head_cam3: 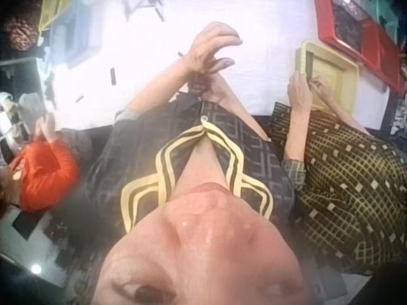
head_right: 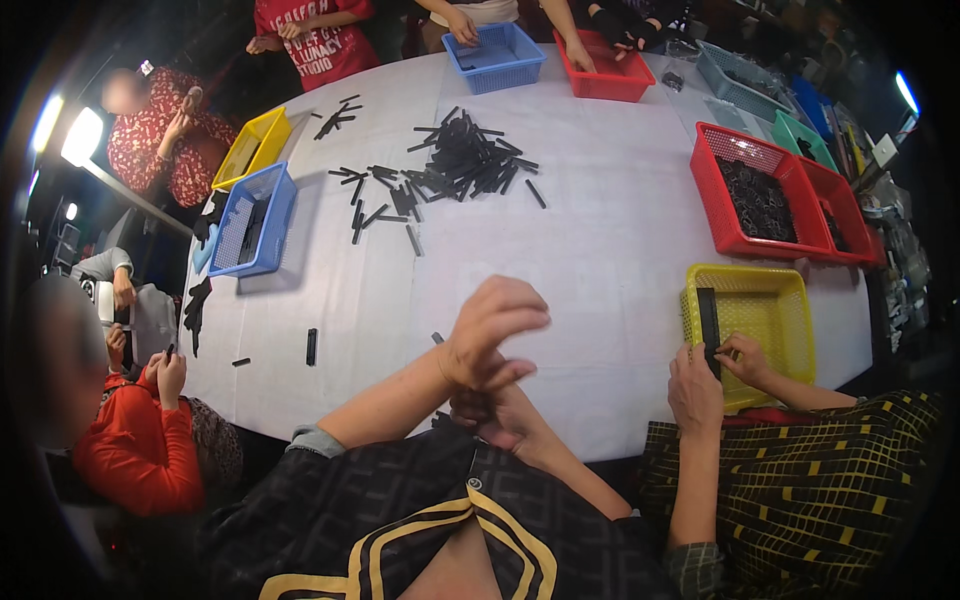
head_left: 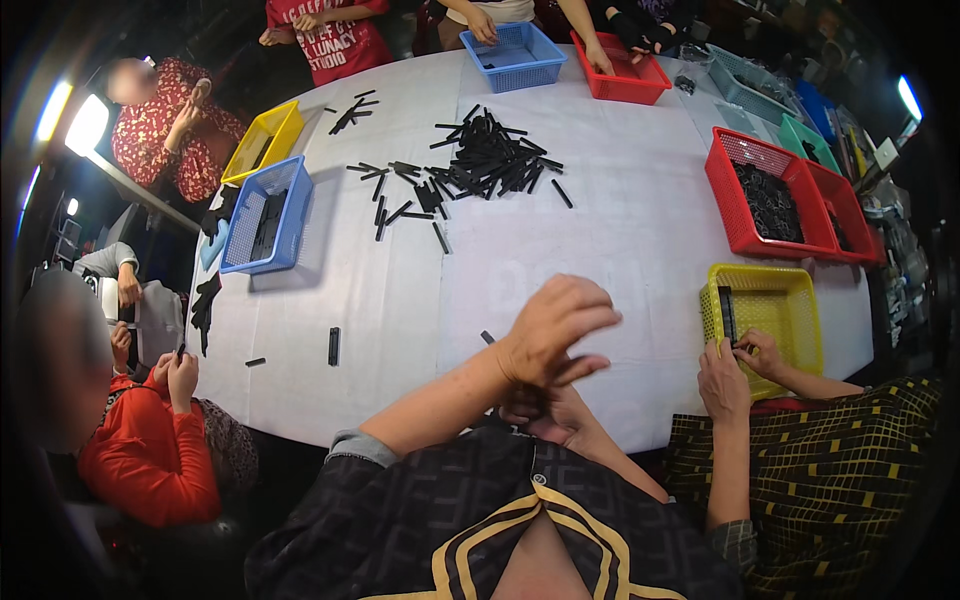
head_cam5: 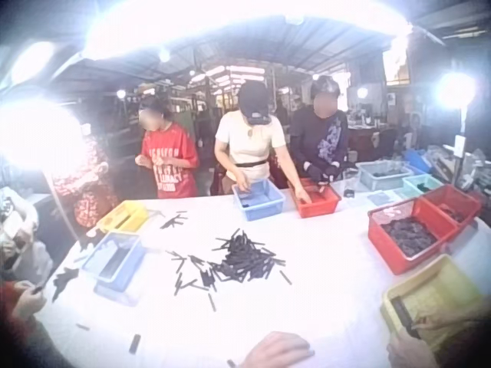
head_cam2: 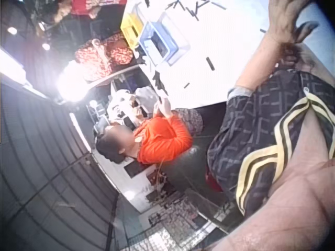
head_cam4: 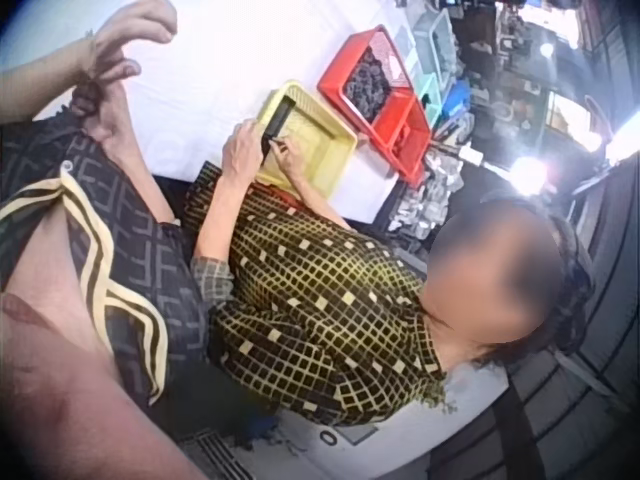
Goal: The person assembles small black plastic components by hand at a shared table. They pick up individual pieces, fit them together, and place the assembled units into a yellow basket while other workers perform similar tasks nearby.
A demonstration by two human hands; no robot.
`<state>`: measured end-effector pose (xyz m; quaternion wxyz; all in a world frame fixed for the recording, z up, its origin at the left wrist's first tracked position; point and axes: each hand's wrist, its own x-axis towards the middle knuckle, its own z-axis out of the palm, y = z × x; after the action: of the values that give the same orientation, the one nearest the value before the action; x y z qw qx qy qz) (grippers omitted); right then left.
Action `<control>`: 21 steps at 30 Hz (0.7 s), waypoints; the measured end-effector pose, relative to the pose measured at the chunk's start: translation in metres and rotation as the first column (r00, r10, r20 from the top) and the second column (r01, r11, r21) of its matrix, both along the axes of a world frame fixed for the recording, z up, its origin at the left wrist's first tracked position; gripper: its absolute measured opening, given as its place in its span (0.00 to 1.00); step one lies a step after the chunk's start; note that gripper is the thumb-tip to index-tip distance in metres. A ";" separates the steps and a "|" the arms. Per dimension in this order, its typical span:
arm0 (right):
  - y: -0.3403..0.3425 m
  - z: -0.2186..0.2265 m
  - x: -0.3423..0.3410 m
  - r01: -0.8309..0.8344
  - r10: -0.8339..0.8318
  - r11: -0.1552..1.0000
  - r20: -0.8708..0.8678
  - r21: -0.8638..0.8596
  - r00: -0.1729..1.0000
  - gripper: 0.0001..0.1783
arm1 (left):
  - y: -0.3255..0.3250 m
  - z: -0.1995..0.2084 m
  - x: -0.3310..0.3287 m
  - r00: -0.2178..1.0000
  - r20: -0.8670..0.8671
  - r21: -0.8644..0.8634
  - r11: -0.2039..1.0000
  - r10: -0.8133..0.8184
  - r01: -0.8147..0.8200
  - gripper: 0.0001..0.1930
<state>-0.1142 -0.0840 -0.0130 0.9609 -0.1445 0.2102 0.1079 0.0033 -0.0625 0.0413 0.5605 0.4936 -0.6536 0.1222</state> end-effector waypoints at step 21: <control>-0.015 -0.021 -0.002 0.194 -0.187 0.977 0.085 -0.088 0.979 0.15 | 0.039 -0.085 0.026 0.428 -0.817 0.553 0.736 0.387 0.391 0.16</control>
<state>-0.1160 -0.0987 -0.0335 0.9660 -0.1739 0.1911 -0.0007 0.0290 -0.0233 -0.0436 0.5978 0.6449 -0.2437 -0.4092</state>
